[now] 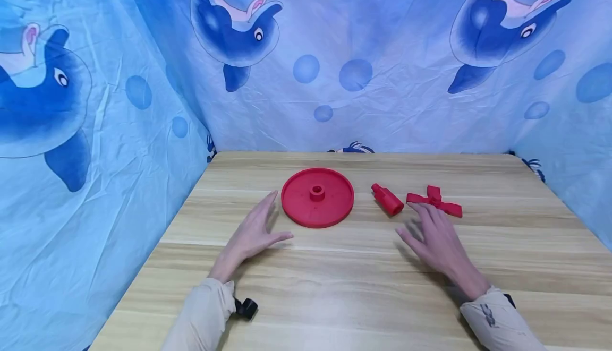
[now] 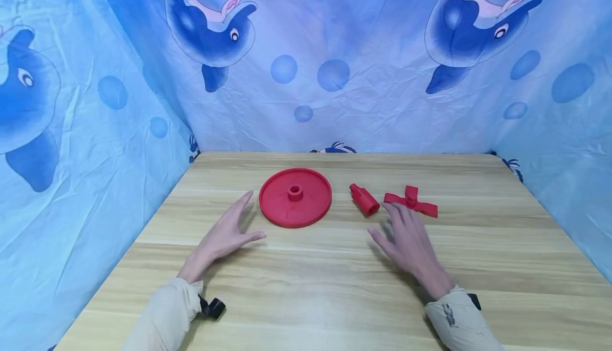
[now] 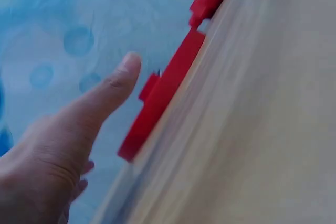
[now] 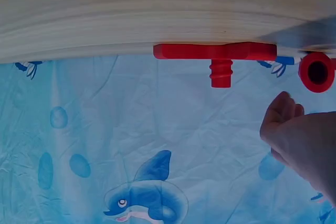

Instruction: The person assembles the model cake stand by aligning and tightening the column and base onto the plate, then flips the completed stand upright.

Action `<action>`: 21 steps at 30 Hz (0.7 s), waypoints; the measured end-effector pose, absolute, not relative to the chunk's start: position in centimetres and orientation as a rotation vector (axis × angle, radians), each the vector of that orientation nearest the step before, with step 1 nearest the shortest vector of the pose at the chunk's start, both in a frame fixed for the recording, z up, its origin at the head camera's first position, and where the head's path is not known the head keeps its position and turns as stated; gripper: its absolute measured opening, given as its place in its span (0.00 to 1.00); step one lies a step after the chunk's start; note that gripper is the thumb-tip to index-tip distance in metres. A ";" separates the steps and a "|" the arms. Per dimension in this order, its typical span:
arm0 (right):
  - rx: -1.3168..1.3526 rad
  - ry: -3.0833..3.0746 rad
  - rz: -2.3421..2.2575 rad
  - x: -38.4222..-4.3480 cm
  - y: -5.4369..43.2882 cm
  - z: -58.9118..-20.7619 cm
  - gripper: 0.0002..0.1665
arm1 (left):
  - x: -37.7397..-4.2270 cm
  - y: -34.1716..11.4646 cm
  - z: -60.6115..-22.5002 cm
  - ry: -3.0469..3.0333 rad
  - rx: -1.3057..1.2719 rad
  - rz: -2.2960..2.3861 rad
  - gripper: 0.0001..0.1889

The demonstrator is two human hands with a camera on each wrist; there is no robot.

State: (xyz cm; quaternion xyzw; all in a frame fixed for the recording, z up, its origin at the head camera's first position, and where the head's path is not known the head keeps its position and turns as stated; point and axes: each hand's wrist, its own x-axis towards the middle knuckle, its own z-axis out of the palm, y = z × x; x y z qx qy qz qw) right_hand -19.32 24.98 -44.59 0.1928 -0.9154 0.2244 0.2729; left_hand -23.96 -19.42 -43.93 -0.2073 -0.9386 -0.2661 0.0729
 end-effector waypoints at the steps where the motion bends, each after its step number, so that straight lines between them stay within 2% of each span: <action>1: 0.521 -2.460 0.627 -19.6 24.9 -44.6 0.47 | -24.4 -19.6 -44.1 -2.811 -0.599 -0.874 0.61; 7: 0.473 -2.494 0.721 -20.9 24.5 -44.6 0.43 | -26.5 -19.9 -44.8 -2.785 -0.518 -1.119 0.62; 16: 0.366 -2.578 0.836 -22.4 24.1 -44.4 0.40 | -28.9 -20.0 -45.1 -2.871 -0.485 -1.103 0.65; 21: 0.302 -2.652 0.888 -23.0 24.0 -44.4 0.42 | -29.7 -19.9 -45.0 -2.909 -0.465 -1.112 0.66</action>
